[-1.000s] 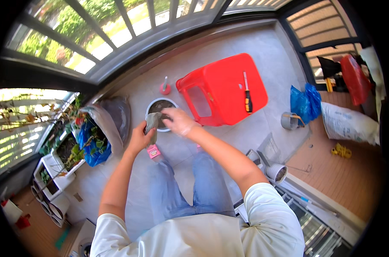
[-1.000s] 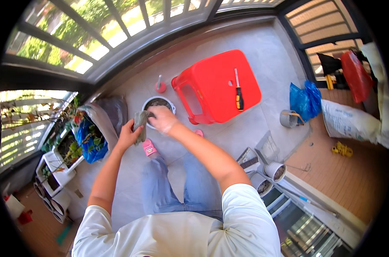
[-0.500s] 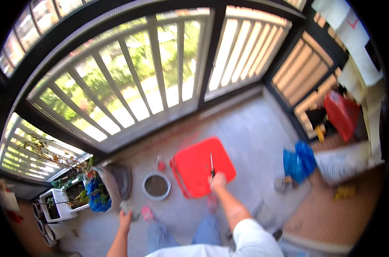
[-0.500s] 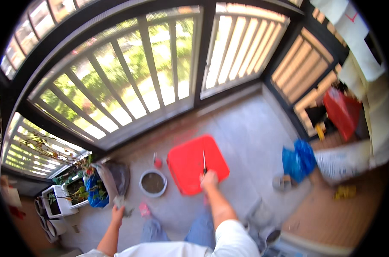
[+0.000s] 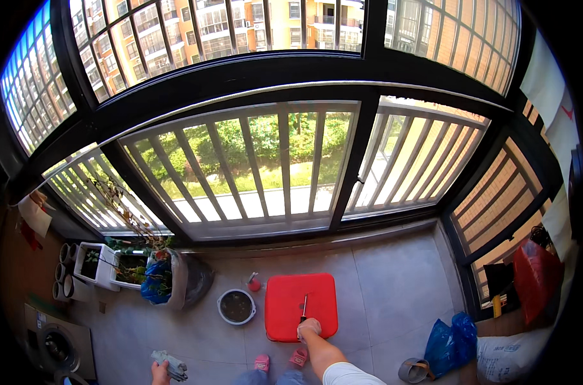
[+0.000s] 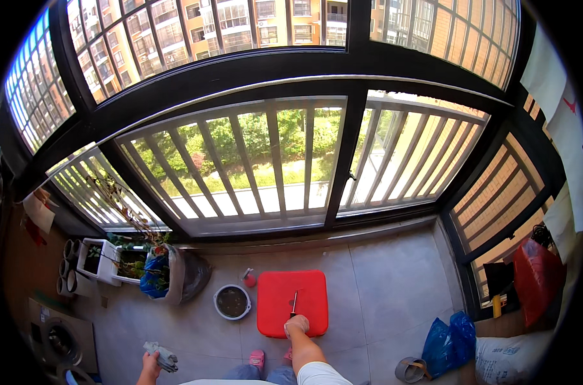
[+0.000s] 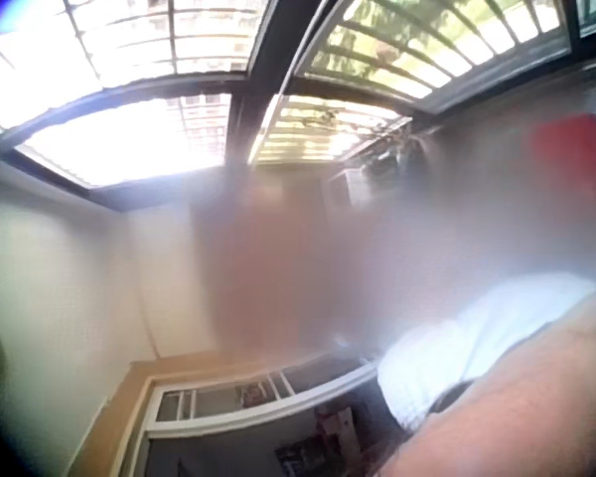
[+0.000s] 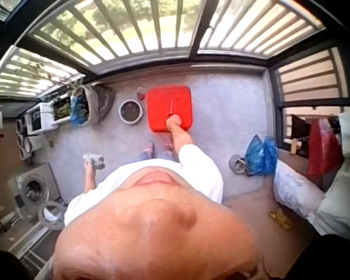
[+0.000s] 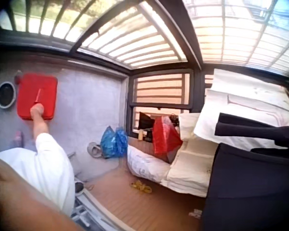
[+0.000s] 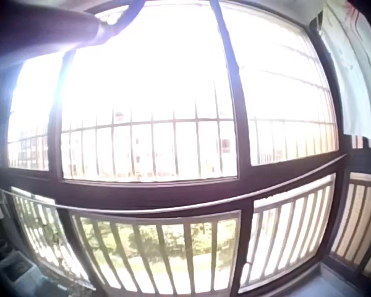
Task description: The person washes a cloth in a bucket of water, then uses the cloth and a screwdriver to clean the window frame and screen. They wipe the frame and use the screwdriver to scrape or pry at the frame's edges and corners.
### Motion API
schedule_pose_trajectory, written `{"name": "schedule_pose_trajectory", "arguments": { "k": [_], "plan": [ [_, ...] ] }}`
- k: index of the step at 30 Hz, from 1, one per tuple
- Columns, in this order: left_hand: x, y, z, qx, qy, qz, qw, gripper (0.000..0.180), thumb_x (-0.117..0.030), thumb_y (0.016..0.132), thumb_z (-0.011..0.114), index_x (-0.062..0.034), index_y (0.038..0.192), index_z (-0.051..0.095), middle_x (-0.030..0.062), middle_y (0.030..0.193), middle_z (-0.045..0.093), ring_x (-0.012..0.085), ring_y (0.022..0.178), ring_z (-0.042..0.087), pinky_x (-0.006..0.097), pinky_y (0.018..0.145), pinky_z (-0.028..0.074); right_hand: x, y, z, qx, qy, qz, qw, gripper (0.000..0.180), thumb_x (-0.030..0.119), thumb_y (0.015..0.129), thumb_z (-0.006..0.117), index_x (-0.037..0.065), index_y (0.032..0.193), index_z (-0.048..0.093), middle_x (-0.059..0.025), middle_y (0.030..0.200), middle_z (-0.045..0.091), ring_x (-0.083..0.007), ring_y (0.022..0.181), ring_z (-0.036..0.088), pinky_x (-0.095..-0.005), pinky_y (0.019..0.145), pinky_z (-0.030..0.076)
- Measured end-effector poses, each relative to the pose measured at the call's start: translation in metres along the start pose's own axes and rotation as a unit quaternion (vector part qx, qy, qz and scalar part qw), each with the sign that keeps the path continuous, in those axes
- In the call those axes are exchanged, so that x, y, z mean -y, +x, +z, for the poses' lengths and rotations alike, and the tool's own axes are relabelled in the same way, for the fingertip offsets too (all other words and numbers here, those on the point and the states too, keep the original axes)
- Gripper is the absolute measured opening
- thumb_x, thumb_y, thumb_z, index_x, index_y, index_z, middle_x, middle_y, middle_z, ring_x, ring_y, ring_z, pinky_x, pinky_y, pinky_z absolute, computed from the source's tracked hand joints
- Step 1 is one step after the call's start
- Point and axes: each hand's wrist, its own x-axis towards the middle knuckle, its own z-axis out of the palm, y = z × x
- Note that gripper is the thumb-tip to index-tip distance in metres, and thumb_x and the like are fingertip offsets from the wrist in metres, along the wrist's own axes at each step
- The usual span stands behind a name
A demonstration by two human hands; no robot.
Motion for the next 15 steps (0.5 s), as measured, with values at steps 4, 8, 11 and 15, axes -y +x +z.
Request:
{"name": "schedule_pose_trajectory", "arguments": {
  "k": [4, 8, 11, 15],
  "plan": [
    [0.036, -0.037, -0.037, -0.007, -0.032, -0.027, 0.999, 0.025, -0.003, 0.088, 0.048, -0.0071, 0.113, 0.046, 0.0101, 0.102, 0.057, 0.0279, 0.092, 0.059, 0.050, 0.079, 0.050, -0.017, -0.114, -0.063, -0.045, -0.046, -0.208, 0.976, 0.036, 0.022, 0.079, 0.065, 0.000, 0.106, 0.057, -0.0135, 0.106, 0.062, -0.0267, 0.097, 0.063, -0.0338, 0.074, 0.054],
    [0.023, -0.045, -0.026, 0.031, -0.027, -0.019, 0.999, 0.025, -0.002, 0.088, 0.048, -0.0057, 0.113, 0.046, 0.0108, 0.102, 0.057, 0.0285, 0.093, 0.059, 0.050, 0.080, 0.050, -0.004, -0.085, -0.024, -0.132, -0.014, -0.129, 0.983, 0.040, 0.027, 0.073, 0.071, 0.006, 0.105, 0.061, -0.0147, 0.111, 0.061, -0.0266, 0.097, 0.063, -0.0361, 0.076, 0.054],
    [0.024, -0.041, -0.039, 0.032, -0.027, -0.004, 0.999, 0.025, -0.002, 0.088, 0.048, -0.0051, 0.113, 0.046, 0.0111, 0.103, 0.057, 0.0289, 0.094, 0.059, 0.050, 0.080, 0.050, -0.008, -0.093, -0.029, -0.102, 0.060, -0.078, 0.990, 0.039, 0.026, 0.069, 0.072, 0.004, 0.100, 0.064, -0.0142, 0.108, 0.063, -0.0244, 0.094, 0.064, -0.0355, 0.076, 0.054],
    [0.041, -0.045, -0.067, 0.026, -0.053, 0.015, 0.998, 0.025, -0.002, 0.088, 0.047, -0.0043, 0.113, 0.045, 0.0115, 0.103, 0.056, 0.0295, 0.095, 0.059, 0.050, 0.081, 0.050, -0.032, -0.136, -0.073, 0.108, 0.230, -0.090, 0.963, 0.036, 0.025, 0.066, 0.067, -0.001, 0.090, 0.065, -0.0149, 0.091, 0.065, -0.0238, 0.081, 0.065, -0.0346, 0.073, 0.053]
  ]
}}
